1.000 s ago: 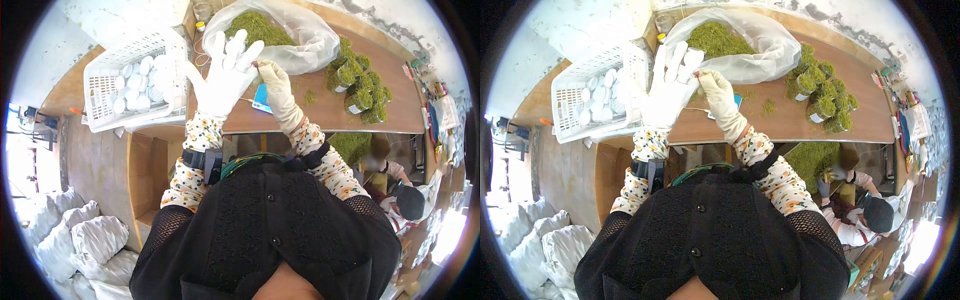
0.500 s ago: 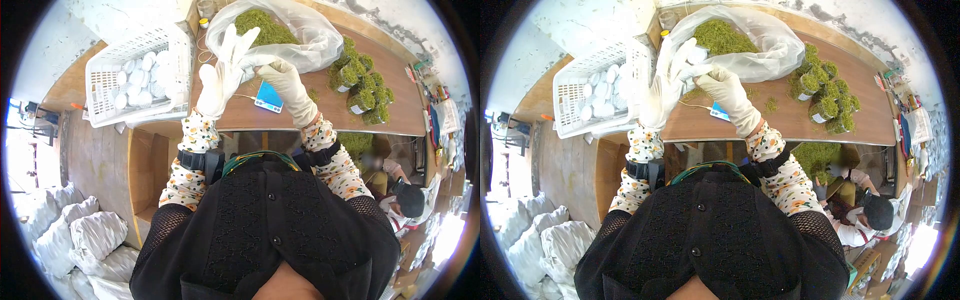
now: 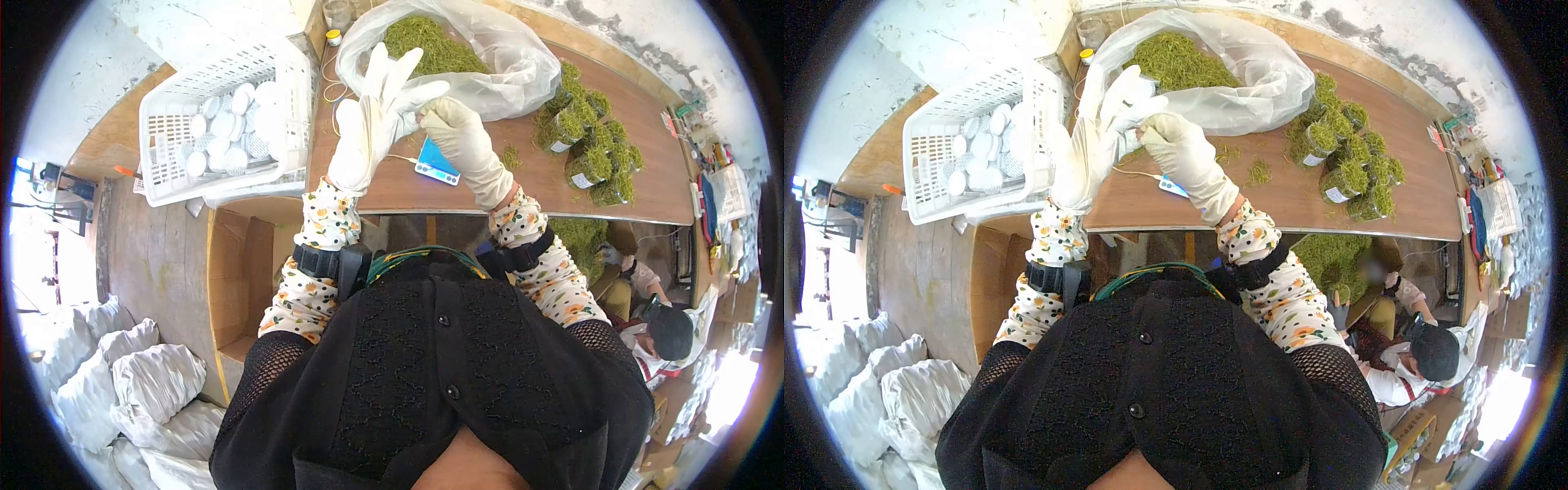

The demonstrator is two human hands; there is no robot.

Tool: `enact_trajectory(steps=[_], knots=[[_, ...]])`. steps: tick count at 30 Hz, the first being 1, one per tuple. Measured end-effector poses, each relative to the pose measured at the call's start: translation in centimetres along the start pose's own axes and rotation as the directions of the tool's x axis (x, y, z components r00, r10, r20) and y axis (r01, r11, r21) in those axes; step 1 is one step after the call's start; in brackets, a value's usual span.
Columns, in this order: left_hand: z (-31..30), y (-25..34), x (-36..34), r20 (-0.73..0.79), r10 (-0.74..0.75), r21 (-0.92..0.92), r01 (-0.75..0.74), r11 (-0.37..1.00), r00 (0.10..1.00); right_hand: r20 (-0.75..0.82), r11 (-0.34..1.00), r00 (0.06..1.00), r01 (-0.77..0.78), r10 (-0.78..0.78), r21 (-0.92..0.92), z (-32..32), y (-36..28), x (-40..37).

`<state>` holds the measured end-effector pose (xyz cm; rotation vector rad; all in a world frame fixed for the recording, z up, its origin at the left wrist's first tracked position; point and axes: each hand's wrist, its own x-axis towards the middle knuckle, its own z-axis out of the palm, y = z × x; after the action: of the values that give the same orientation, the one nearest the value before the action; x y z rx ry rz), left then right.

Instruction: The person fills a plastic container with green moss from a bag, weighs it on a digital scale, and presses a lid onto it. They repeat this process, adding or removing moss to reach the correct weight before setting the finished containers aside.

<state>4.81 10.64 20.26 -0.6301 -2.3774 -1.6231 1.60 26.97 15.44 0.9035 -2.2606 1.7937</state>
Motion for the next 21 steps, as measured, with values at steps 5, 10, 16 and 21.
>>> enact_trajectory(steps=[5,10,16,21], knots=[[0.8,-0.2,-1.0,-0.052,-0.116,-0.999,-0.052,0.005,0.992,-0.085,0.738,0.895,-0.304,0.437,0.602,0.7,0.2,-0.1],[1.4,-2.5,-0.7,-0.304,-0.085,-0.528,-0.093,0.844,0.949,-0.133,0.694,0.868,-0.281,0.479,0.663,2.3,2.4,-1.2],[0.9,-1.7,-0.9,-0.279,-0.004,-0.444,-0.125,0.887,0.96,-0.101,0.782,0.903,-0.301,0.418,0.545,2.1,1.5,-0.9],[-0.3,-3.5,0.2,-0.405,-0.389,-0.91,-0.404,0.09,0.827,-0.105,0.99,0.993,0.064,-0.051,0.123,3.3,-1.0,-1.5]])
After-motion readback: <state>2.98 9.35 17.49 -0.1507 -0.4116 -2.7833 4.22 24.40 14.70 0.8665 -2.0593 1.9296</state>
